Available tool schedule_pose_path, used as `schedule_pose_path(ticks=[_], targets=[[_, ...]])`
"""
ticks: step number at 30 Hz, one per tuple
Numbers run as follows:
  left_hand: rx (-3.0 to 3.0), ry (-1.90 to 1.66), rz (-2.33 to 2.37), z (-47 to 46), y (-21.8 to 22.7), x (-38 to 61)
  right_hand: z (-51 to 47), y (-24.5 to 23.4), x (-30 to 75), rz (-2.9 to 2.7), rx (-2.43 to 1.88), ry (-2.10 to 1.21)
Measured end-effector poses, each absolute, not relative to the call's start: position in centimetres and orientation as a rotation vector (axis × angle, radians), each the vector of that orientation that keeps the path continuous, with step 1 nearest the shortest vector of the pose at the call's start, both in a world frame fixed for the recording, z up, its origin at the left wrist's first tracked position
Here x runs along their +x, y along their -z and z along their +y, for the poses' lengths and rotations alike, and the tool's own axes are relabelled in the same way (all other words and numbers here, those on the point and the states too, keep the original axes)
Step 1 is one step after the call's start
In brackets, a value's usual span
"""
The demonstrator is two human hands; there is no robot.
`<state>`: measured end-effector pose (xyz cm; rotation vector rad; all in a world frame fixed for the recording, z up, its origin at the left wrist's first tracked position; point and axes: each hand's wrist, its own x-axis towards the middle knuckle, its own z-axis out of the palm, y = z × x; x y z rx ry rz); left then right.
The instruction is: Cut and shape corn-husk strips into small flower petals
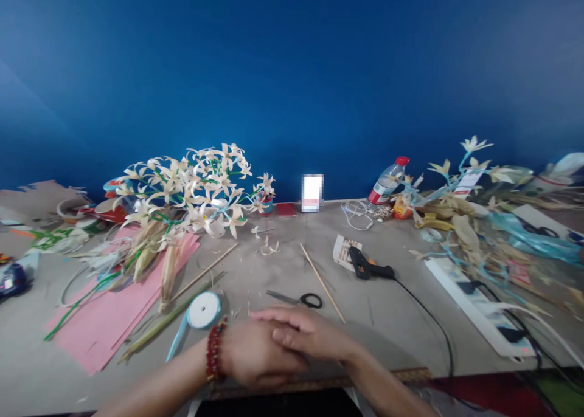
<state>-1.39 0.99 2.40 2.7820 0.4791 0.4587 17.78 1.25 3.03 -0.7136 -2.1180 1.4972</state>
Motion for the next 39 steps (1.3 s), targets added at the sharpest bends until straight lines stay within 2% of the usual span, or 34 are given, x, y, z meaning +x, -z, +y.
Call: schedule_pose_path(ticks=[1,3,5,7,8,10,15,24,31,39], targets=[[2.807,-0.385,0.347,1.9,-3.5,-2.7,1.4,-2.5,18.7,-1.997,-0.867,-1.506],[2.895,-0.516,0.692,3.4,-5.1,-5.4,2.1,-1.4,21.1,-1.841,-1.198,-1.436],[2.886,-0.755,1.196,4.2,-5.6,-7.8,3.1,-0.5,23.5,-1.876,-1.475,-1.055],[2.792,-1.024,1.319,4.0,-5.2,-8.9,4.5,0.0,25.2,-2.004,-1.575,-0.619],[2.703,-1.185,1.338,3.7,-4.8,-8.9,5.2,0.1,25.7,-2.064,-1.622,-0.482],[2.646,-1.262,1.334,2.8,-4.0,-8.0,6.5,0.3,25.7,-2.178,-1.745,-0.343],[2.63,-1.037,1.403,1.4,-2.5,-4.9,8.6,1.4,23.7,-2.268,-1.783,-0.266],[2.58,-0.969,1.523,-0.1,-0.3,-6.6,11.2,0.4,27.2,-2.287,-1.967,-0.047],[2.553,-0.955,1.419,-0.8,1.0,-4.7,11.8,-0.2,26.4,-2.551,-1.867,-0.142],[2.51,-0.885,1.37,-1.1,0.6,-4.4,12.4,-0.2,24.5,-2.655,-1.99,-0.07]])
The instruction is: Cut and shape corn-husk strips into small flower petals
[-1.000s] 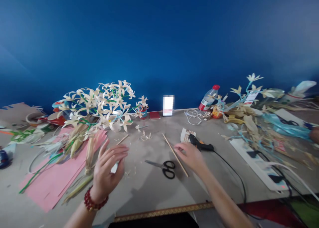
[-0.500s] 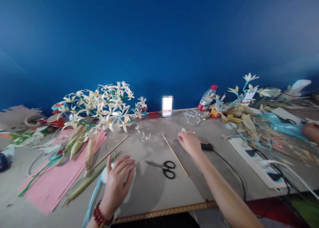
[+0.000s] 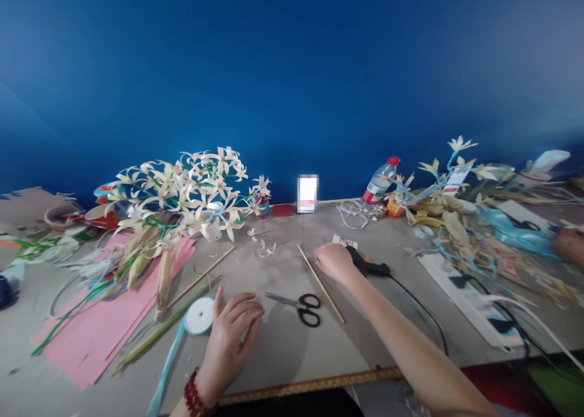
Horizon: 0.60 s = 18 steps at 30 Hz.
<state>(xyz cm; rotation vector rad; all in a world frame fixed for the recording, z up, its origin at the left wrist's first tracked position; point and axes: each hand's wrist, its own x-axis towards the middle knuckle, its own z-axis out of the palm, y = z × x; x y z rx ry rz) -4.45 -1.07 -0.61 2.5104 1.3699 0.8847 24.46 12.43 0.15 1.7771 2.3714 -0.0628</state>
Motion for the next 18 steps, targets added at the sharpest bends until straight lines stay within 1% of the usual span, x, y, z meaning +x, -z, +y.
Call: schedule_pose_path(ticks=[8,18], targets=[[2.473,-0.842,1.358,-1.5,0.9,-4.2,13.7,0.5,23.3,2.218,1.698,0.074],[2.456,-0.861,1.342,-1.5,1.3,-4.2,13.9,0.5,23.2,2.208,1.696,0.068]])
